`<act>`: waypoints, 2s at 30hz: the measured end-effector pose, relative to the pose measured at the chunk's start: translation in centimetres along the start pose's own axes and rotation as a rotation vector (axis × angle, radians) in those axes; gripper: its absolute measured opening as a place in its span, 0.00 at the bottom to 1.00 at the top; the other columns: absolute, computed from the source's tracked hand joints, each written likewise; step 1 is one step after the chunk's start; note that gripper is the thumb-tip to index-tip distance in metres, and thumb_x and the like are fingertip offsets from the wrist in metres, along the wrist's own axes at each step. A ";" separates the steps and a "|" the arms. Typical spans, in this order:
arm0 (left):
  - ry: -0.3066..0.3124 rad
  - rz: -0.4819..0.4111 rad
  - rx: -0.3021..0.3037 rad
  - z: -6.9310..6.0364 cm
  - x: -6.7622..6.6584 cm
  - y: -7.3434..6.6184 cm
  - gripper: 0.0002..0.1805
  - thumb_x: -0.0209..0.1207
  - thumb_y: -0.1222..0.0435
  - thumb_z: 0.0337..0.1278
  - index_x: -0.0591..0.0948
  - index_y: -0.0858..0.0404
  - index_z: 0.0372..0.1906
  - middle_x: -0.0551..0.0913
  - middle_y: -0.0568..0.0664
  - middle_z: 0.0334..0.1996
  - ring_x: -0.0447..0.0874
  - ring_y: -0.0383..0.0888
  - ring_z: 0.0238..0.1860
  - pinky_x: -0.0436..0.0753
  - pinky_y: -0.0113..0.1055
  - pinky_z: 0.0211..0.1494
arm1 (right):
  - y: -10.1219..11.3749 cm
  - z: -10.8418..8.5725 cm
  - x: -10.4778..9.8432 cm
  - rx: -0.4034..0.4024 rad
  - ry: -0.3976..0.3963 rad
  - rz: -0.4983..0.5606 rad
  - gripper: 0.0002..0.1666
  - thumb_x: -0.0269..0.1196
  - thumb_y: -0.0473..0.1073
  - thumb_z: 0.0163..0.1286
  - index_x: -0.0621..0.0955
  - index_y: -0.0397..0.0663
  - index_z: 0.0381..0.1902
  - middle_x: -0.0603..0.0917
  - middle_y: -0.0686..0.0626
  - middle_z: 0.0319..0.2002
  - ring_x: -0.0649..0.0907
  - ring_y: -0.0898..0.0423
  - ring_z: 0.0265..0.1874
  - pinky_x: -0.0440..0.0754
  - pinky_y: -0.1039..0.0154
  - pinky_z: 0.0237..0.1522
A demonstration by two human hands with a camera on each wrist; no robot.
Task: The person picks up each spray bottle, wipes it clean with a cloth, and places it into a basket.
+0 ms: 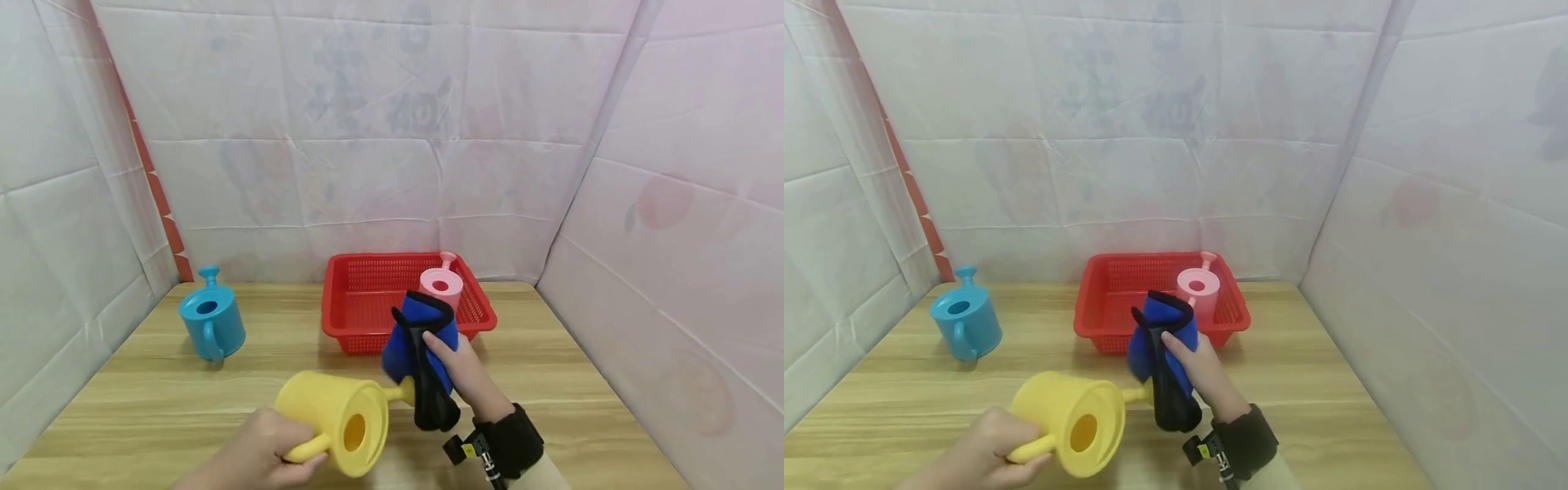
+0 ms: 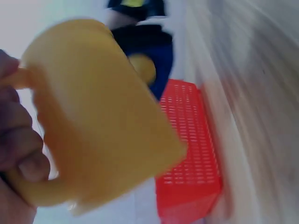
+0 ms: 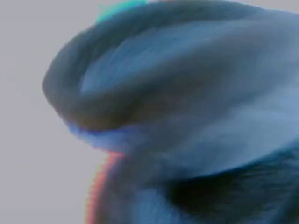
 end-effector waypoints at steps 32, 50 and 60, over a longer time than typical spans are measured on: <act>0.059 0.725 0.273 4.3 1.3 0.6 0.15 0.59 0.54 0.56 0.73 0.53 0.19 0.69 0.37 0.10 0.64 0.31 0.11 0.60 0.21 0.16 | 6.4 -0.5 12.3 -0.324 0.201 -1.433 0.45 0.58 0.64 0.61 0.59 0.56 0.71 0.67 0.46 0.64 0.69 0.46 0.61 0.70 0.47 0.56; 0.076 0.712 0.330 4.0 2.7 0.1 0.14 0.56 0.59 0.52 0.67 0.54 0.17 0.62 0.36 0.10 0.58 0.32 0.11 0.52 0.24 0.15 | 3.1 3.2 8.9 -0.058 0.282 -0.879 0.31 0.56 0.63 0.64 0.74 0.51 0.57 0.79 0.52 0.45 0.79 0.57 0.40 0.77 0.60 0.45; 0.040 0.716 0.317 3.6 1.8 0.3 0.20 0.45 0.55 0.67 0.72 0.52 0.18 0.69 0.37 0.12 0.66 0.32 0.12 0.60 0.24 0.14 | 5.3 -1.2 12.3 -0.328 0.353 -1.355 0.45 0.59 0.63 0.60 0.58 0.59 0.71 0.60 0.51 0.69 0.66 0.50 0.63 0.70 0.46 0.55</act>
Point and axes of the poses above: each hand's wrist, its own z-axis towards the middle knuckle, its own x-axis out of the palm, y = z × x, the point moved 10 cm from there along z, towards the middle knuckle
